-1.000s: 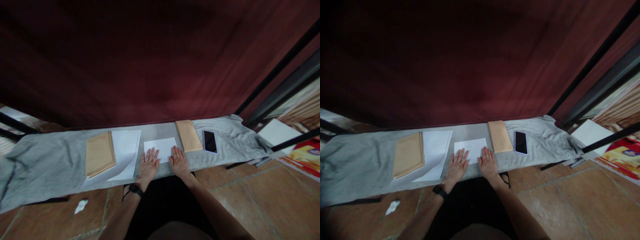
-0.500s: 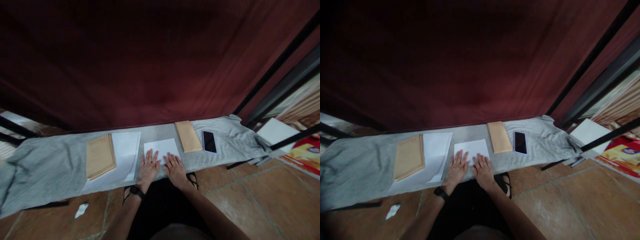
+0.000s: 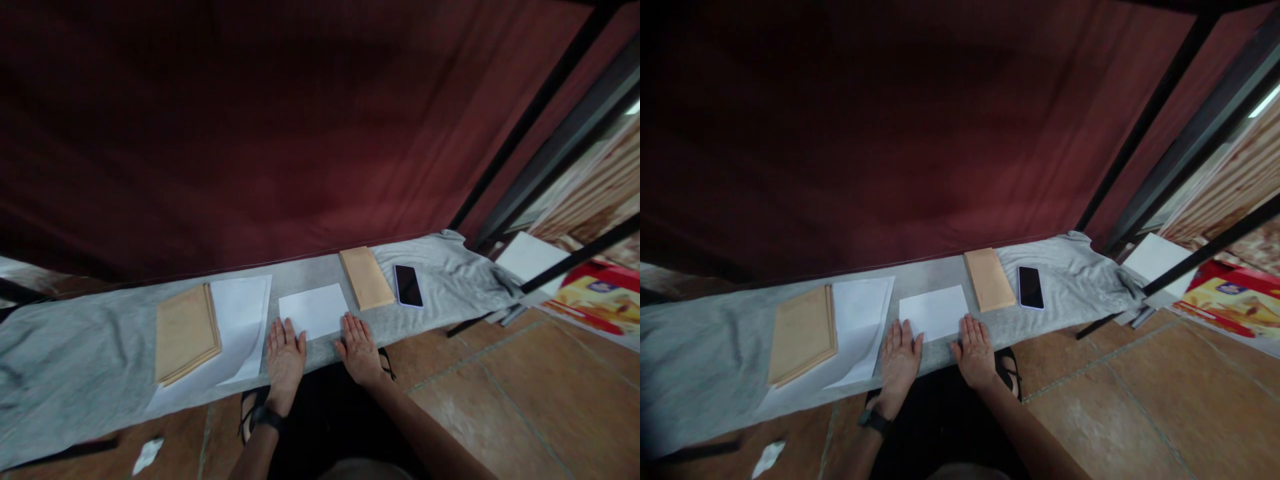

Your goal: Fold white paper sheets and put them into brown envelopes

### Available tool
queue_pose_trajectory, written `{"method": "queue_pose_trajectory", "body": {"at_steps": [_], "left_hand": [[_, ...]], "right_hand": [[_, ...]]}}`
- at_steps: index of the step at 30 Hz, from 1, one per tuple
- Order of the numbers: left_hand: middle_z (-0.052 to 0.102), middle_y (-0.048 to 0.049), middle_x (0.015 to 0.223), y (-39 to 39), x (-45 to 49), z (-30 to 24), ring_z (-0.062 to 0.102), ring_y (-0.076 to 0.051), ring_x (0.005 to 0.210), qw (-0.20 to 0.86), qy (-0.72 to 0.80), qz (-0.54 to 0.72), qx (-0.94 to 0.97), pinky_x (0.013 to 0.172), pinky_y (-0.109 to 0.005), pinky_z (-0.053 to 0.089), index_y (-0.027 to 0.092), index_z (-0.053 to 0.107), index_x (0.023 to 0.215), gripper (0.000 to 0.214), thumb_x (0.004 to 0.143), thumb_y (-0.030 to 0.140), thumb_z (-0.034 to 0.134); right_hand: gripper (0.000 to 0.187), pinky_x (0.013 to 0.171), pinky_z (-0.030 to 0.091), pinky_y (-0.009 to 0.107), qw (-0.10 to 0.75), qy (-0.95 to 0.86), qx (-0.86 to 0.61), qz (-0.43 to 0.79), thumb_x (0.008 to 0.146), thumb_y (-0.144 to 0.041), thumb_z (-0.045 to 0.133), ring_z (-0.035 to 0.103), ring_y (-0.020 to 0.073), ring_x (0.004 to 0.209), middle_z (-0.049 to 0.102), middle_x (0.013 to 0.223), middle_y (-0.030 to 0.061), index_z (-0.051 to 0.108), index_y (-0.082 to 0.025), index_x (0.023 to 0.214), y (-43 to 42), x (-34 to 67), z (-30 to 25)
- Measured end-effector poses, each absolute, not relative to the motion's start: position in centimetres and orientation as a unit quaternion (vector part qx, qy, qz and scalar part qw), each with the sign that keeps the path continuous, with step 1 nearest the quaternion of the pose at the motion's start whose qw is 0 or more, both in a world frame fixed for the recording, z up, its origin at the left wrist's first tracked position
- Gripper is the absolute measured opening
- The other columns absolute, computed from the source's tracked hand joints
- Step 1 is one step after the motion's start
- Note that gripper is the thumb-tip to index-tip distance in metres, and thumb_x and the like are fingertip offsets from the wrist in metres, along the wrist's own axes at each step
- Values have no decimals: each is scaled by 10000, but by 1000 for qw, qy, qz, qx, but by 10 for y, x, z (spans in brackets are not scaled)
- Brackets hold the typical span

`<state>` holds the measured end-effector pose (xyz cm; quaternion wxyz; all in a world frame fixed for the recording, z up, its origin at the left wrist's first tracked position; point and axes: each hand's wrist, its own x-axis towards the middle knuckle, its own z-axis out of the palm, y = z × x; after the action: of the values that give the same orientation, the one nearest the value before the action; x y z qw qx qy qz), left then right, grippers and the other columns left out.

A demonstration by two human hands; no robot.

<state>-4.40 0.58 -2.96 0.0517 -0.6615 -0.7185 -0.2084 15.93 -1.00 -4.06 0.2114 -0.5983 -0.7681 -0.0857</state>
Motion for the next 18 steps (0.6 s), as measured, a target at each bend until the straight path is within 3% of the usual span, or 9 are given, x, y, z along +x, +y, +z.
{"method": "queue_pose_trajectory", "body": {"at_steps": [9, 13, 18], "left_hand": [[516, -252, 1459, 5, -44, -24, 492, -358, 1347, 68, -730, -176, -657, 1069, -513, 435, 24, 472, 1435, 573, 995, 370, 351], [497, -246, 1478, 4, -42, -29, 471, -363, 1365, 95, -726, -181, -656, 1066, -545, 429, 52, 455, 1453, 559, 1005, 354, 314], [482, -264, 1482, 4, -43, -30, 460, -377, 1366, 82, -722, -175, -665, 1067, -550, 421, 19, 465, 1436, 566, 1007, 352, 307]], "right_hand": [[566, 1177, 295, 471, 218, -758, -609, -85, 1024, -386, 440, 457, 303, 1385, 479, 1500, 193, 444, -50, 1480, -6, 156, -40], [504, 1183, 289, 456, 222, -769, -597, -46, 1035, -383, 424, 471, 260, 1378, 527, 1476, 126, 481, -143, 1475, 7, 144, -31], [480, 1186, 284, 439, 200, -819, -537, 1, 1048, -445, 393, 442, 231, 1401, 444, 1548, 43, 480, -250, 1478, 17, 124, -27]]}}
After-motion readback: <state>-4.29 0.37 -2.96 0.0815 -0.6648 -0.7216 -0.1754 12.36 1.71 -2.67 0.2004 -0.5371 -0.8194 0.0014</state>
